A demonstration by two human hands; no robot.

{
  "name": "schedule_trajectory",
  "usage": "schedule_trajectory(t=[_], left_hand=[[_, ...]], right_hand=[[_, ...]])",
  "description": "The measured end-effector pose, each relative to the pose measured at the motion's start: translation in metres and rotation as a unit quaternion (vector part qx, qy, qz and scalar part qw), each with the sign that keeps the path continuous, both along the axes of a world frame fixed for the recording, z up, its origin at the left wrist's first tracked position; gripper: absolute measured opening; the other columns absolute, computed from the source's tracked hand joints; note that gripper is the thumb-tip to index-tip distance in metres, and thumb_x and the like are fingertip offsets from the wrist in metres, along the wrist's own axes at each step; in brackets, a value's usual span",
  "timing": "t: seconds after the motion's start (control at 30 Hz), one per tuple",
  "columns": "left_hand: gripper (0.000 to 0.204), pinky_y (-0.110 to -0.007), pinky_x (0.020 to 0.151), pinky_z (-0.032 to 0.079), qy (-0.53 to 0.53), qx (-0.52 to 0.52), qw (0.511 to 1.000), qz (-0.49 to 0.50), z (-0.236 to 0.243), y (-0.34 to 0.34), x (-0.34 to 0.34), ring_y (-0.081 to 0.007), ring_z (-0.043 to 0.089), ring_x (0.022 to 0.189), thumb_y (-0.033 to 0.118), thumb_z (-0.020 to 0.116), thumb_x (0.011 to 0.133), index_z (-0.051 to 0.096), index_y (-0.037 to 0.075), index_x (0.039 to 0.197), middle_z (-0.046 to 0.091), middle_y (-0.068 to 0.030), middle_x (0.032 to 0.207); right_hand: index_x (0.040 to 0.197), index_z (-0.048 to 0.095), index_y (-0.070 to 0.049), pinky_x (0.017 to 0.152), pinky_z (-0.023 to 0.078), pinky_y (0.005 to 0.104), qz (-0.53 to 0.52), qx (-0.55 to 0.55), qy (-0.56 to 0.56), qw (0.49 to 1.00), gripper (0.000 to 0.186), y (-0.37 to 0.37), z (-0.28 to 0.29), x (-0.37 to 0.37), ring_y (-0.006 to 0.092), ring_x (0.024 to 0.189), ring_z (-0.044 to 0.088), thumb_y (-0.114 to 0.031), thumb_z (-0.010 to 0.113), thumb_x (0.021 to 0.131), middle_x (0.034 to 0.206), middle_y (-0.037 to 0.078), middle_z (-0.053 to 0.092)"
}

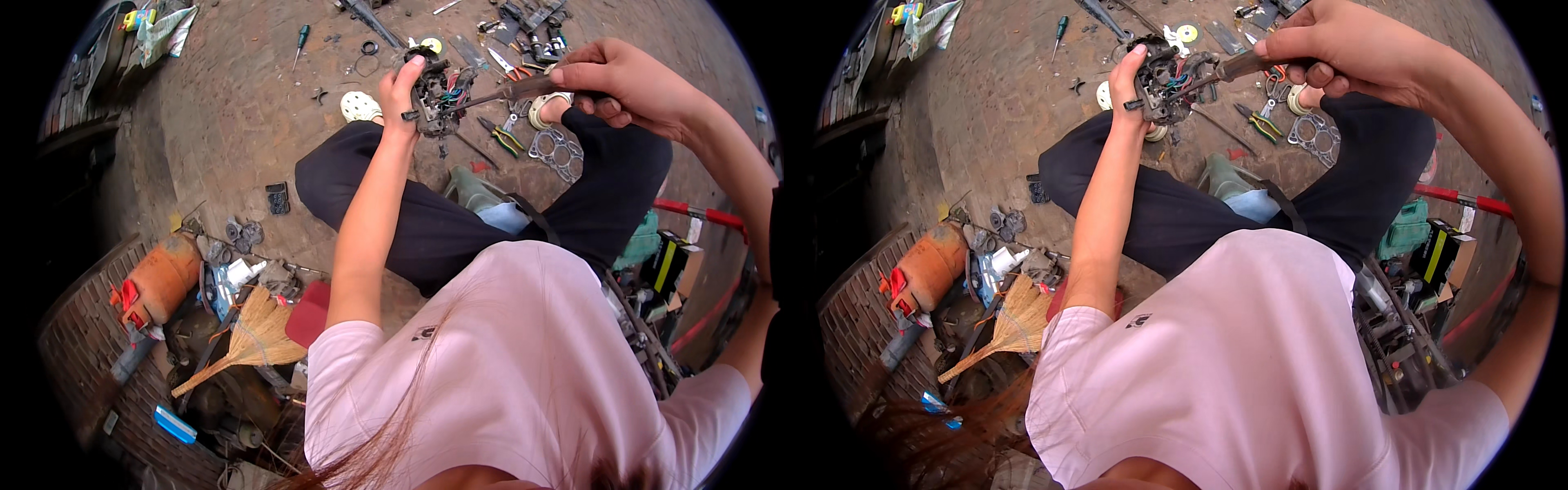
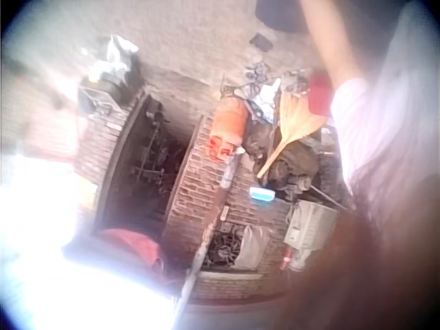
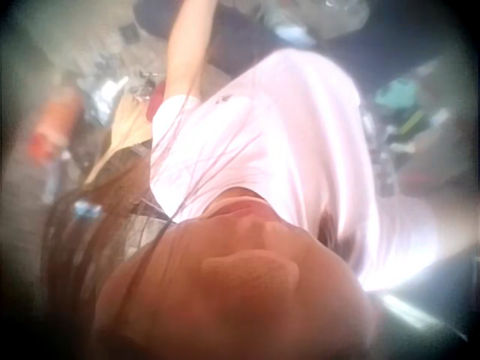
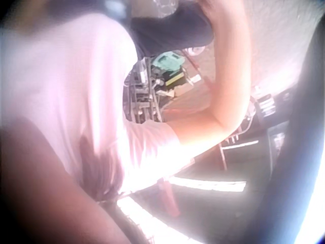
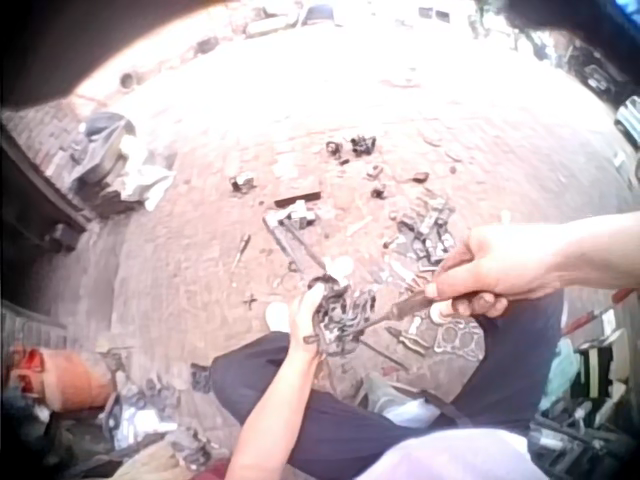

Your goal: The person sits on a stool and uses pliers and a screwdriver to disassemble a mechanical part with wires. They remove a black plastic cover and separate internal components, placing them on the floor.

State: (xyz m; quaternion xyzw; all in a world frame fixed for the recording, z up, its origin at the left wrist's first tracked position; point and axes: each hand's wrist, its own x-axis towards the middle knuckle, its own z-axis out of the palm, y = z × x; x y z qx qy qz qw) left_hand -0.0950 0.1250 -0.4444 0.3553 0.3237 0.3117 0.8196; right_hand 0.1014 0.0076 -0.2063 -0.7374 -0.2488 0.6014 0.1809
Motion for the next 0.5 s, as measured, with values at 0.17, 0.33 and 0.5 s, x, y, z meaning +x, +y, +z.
schedule_trajectory(t=[0.17, 0.33, 0.5], left_hand=[[0.042, -0.037, 0.069, 0.057, -0.046, -0.051, 0.998, 0.008, -0.004, 0.002, -0.003, -0.0252, 0.067, 0.078, 0.035, 0.055, 0.088, 0.061, -0.003, 0.104, 0.067, -0.0168, 0.092], [0.044, -0.034, 0.069, 0.057, -0.064, -0.078, 0.994, -0.039, 0.006, -0.002, 0.004, -0.0233, 0.068, 0.077, 0.033, 0.055, 0.089, 0.061, -0.008, 0.104, 0.068, -0.0177, 0.09], [0.048, -0.036, 0.073, 0.057, -0.054, -0.09, 0.994, -0.027, 0.016, -0.005, 0.006, -0.0246, 0.068, 0.08, 0.038, 0.054, 0.088, 0.059, -0.005, 0.108, 0.068, -0.0181, 0.093]], right_hand=[[0.11, 0.062, 0.0, 0.042, 0.037, 0.0185, 0.122, 0.101, -0.093, 0.983, 0.031, -0.023, -0.016, -0.004, 0.0027, 0.049, 0.047, -0.021, 0.069, 0.088, 0.064, -0.001, 0.056], [0.119, 0.06, -0.006, 0.06, 0.049, 0.0355, 0.433, 0.415, -0.339, 0.725, 0.038, -0.034, -0.034, 0.016, 0.0261, 0.069, 0.061, -0.013, 0.067, 0.083, 0.086, 0.012, 0.06], [0.122, 0.059, -0.006, 0.056, 0.046, 0.0332, 0.436, 0.36, -0.364, 0.74, 0.041, -0.017, -0.01, 0.004, 0.0195, 0.062, 0.056, -0.023, 0.067, 0.085, 0.084, 0.008, 0.057]])
